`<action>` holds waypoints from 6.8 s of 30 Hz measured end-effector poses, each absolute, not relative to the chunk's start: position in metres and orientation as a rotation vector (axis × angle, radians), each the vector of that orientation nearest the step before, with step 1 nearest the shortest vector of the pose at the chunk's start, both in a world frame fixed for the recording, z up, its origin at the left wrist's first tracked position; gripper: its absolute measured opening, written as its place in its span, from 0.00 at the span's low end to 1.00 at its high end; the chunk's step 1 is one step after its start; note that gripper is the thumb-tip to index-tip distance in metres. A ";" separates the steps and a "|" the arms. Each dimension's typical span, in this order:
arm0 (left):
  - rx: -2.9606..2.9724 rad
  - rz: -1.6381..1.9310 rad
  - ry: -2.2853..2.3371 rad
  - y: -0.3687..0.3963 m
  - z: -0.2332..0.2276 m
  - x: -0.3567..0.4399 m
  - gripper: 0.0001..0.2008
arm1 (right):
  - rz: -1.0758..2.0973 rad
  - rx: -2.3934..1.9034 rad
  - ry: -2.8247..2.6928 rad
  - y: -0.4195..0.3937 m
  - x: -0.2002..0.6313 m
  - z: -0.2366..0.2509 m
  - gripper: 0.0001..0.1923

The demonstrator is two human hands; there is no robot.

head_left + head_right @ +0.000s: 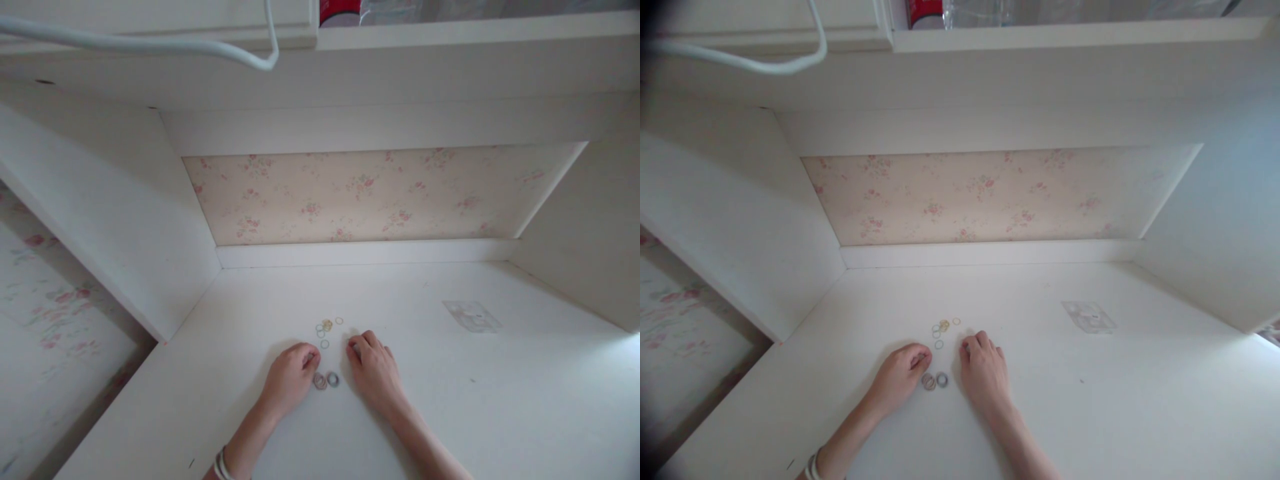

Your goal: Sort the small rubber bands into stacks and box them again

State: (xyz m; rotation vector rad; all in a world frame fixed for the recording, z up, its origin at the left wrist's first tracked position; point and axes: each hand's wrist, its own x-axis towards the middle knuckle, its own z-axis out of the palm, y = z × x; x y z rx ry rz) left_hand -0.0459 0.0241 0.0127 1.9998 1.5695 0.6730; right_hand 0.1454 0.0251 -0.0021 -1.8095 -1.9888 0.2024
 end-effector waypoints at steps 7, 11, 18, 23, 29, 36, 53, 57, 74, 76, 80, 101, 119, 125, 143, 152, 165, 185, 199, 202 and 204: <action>2.017 0.642 1.580 0.025 0.014 -0.047 0.10 | 0.183 -1.800 -2.065 0.024 0.144 -0.005 0.14; 1.989 0.625 1.597 0.026 0.013 -0.046 0.11 | 0.173 -1.760 -2.111 0.022 0.146 -0.007 0.14; 1.937 0.649 1.587 0.028 0.009 -0.048 0.13 | 0.366 -1.348 -2.118 0.006 0.146 0.001 0.13; 1.911 0.642 1.571 0.029 0.010 -0.049 0.15 | 0.477 -1.242 -2.135 -0.008 0.143 0.008 0.13; 1.912 0.665 1.565 0.029 0.009 -0.051 0.14 | 0.482 -1.238 -2.153 -0.009 0.146 0.010 0.12; 1.912 0.673 1.546 0.030 0.006 -0.051 0.14 | 0.510 -1.162 -2.231 -0.009 0.147 0.007 0.09; 1.897 0.674 1.584 0.031 0.005 -0.051 0.14 | 0.441 -1.217 -2.248 -0.007 0.143 0.003 0.11; 1.884 0.716 1.558 0.032 0.004 -0.052 0.14 | 0.393 -1.302 -2.090 -0.004 0.146 0.003 0.13; 1.865 0.747 1.577 0.033 0.003 -0.055 0.14 | 0.276 -1.815 -2.158 0.062 0.145 0.004 0.19; 1.878 0.749 1.581 0.033 0.003 -0.055 0.14 | 0.294 -1.818 -2.189 0.070 0.144 0.005 0.18; 1.878 0.743 1.585 0.033 0.004 -0.056 0.14 | 0.322 -1.774 -2.127 0.075 0.143 0.000 0.15; 1.888 0.726 1.579 0.034 0.004 -0.054 0.14 | 0.477 -1.398 -1.738 -0.005 0.179 -0.007 0.15; 1.923 0.700 1.637 0.031 0.006 -0.051 0.15 | 0.522 -1.246 -1.938 -0.014 0.163 -0.002 0.14; 1.903 0.700 1.616 0.031 0.006 -0.050 0.15 | 0.509 -1.267 -1.975 -0.014 0.161 -0.003 0.14; 1.933 0.689 1.613 0.032 0.004 -0.051 0.13 | 0.331 -1.358 -2.187 -0.013 0.162 -0.004 0.12; 1.953 0.695 1.606 0.032 0.003 -0.051 0.14 | 0.340 -1.335 -2.186 -0.014 0.162 -0.003 0.12; 1.945 0.736 1.575 0.032 -0.002 -0.051 0.13 | 0.413 -1.402 -1.943 -0.010 0.167 -0.006 0.11; 2.251 0.430 1.802 0.086 0.006 -0.009 0.13 | 0.516 -1.551 -1.710 0.013 0.189 -0.014 0.11; 2.222 0.620 1.725 0.086 0.007 -0.015 0.13 | 0.495 -1.621 -1.788 0.012 0.189 -0.011 0.11; 2.225 0.727 1.653 0.079 0.012 -0.018 0.14 | 0.492 -1.625 -1.804 0.011 0.189 -0.010 0.12; 2.200 0.810 1.609 0.073 0.015 -0.020 0.14 | 0.492 -1.630 -1.808 0.011 0.189 -0.009 0.12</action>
